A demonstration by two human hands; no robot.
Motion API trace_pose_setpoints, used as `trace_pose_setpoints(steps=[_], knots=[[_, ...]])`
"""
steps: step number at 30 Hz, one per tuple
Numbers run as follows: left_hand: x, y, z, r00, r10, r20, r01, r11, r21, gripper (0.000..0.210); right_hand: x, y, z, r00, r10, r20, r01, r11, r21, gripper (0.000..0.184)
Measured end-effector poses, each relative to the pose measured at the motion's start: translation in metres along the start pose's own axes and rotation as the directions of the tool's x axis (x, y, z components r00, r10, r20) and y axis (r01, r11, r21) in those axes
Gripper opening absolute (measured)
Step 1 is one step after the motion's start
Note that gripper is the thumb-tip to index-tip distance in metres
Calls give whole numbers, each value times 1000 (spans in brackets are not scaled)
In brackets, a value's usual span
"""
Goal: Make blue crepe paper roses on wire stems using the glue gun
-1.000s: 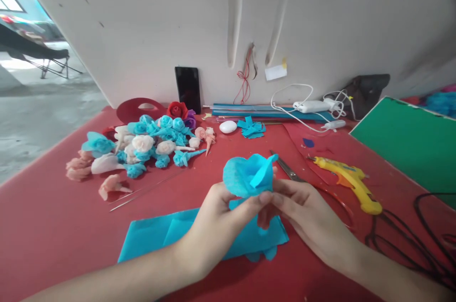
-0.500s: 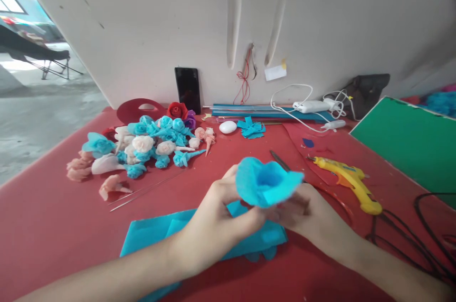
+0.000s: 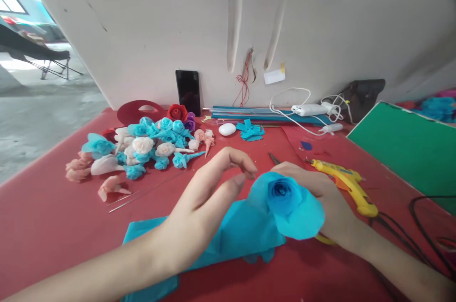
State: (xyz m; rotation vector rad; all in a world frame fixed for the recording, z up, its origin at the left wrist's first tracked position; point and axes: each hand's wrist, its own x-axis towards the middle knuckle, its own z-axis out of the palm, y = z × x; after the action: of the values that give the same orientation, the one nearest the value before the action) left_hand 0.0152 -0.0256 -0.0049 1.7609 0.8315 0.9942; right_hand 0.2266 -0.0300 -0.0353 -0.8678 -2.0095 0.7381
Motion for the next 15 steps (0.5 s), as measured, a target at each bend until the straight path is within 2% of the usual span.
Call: trace_pose_setpoints(steps=[1,3,6,8,10,15], knots=[[1,4,-2,999,-32,20,32,999,8,17,-1,1,0,1000,-19,1,19,999,-26,12],[2,10,-5,996,-11,89,4,997,74,21,-1,2,1,998,-58,1,57,994,-88,18],[3,14,-5,978,137,155,-169,963,212,14,-2,3,1,993,-119,18,120,976,-180,27],[2,12,-1,956,247,158,-285,910,301,10,-1,3,0,988,-151,30,154,961,-231,29],[0,9,2,937,311,161,-349,860,372,11,-1,2,-1,984,-176,38,179,944,-276,31],[-1,6,6,928,321,191,-373,824,426,13,0,-1,-5,968,-237,85,251,883,-398,31]])
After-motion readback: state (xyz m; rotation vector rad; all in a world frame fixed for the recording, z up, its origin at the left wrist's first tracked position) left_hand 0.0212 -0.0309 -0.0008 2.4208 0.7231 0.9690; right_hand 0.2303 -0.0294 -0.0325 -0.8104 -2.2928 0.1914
